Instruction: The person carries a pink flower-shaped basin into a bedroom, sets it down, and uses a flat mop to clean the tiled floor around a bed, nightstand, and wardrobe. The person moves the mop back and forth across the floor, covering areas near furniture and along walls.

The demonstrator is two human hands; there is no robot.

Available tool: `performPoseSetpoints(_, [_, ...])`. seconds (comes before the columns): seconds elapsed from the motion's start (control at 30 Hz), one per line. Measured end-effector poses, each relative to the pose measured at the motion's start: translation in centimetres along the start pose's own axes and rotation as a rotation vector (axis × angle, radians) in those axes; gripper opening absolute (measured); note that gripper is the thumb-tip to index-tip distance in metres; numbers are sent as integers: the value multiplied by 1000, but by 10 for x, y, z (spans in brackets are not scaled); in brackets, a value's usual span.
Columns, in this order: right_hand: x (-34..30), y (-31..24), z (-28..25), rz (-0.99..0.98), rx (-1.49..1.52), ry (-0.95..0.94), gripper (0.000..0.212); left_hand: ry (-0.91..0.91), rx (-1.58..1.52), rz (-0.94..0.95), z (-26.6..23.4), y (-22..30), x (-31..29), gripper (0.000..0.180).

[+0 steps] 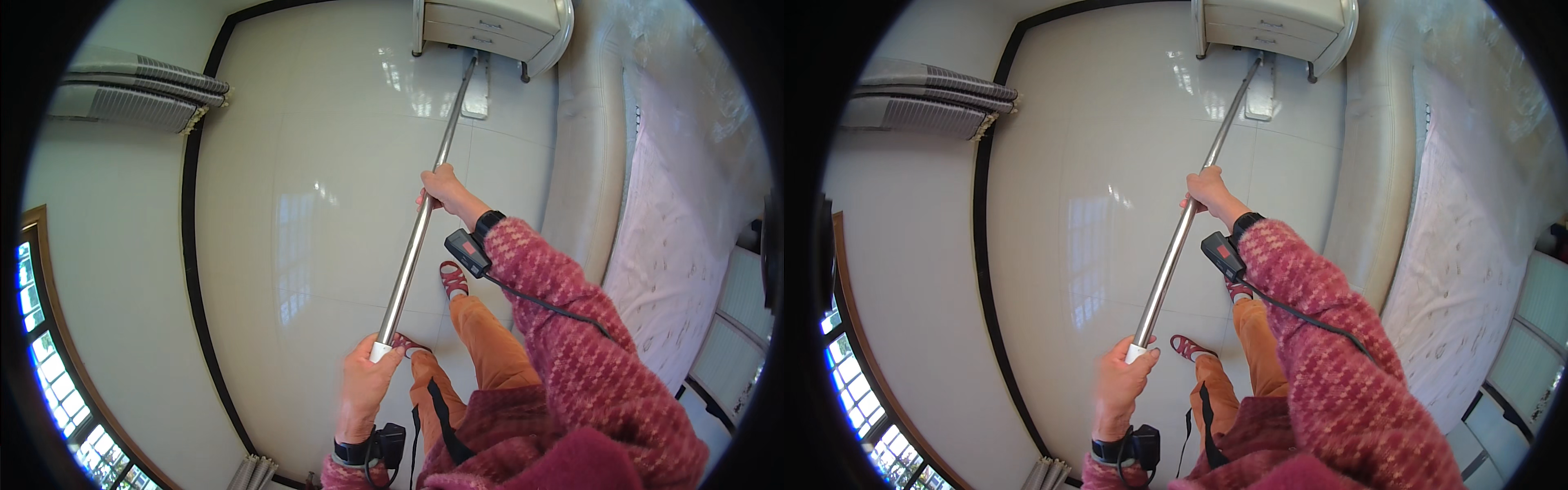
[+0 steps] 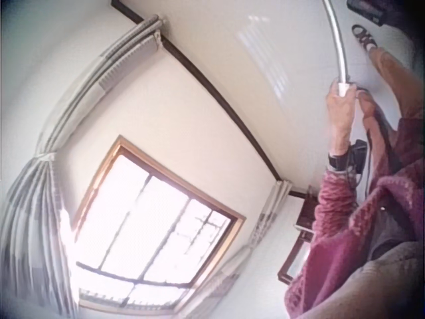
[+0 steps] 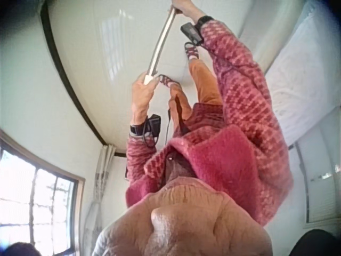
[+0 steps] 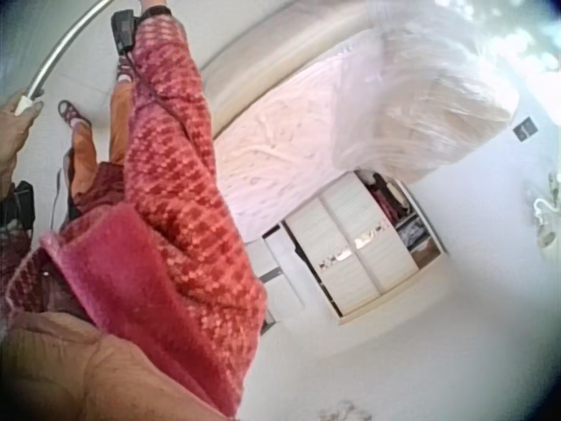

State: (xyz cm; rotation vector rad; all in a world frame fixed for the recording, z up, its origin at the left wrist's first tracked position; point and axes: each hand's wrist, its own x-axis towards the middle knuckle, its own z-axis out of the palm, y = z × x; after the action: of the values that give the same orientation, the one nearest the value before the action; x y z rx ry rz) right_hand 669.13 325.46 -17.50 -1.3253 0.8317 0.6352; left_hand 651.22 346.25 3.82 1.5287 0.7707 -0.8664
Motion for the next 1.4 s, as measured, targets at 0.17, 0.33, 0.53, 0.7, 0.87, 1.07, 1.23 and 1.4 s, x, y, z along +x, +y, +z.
performPoseSetpoints(0.17, [-5, -2, 17, 16, -113, -107, 44, 54, -177, -74, 21, -20, -14, 23])
performPoseSetpoints(0.33, [-41, 26, 26, -1, -46, -159, 37, 34, 47, 0, 6, -41, -41, 23])
performPoseSetpoints(0.53, [-121, 97, 81, 40, 80, -189, 30, 118, 359, 92, -64, -89, -116, 21])
performPoseSetpoints(0.7, [-208, 158, 175, 146, 170, -240, 26, 281, 462, 40, -159, -129, -211, 46])
performPoseSetpoints(0.87, [-260, 185, 247, 237, 158, -432, 28, 320, 558, -228, -204, -157, -276, 46])
performPoseSetpoints(1.07, [-226, 161, 263, 122, 226, -466, 25, 378, 550, -13, -221, -156, -241, 42])
performPoseSetpoints(1.23, [-155, 103, 250, 77, 279, -347, 19, 355, 539, 83, -219, -86, -171, 32])
performPoseSetpoints(1.4, [-64, 9, 246, 26, 284, -319, 20, 391, 616, 91, -206, 26, -93, 33])
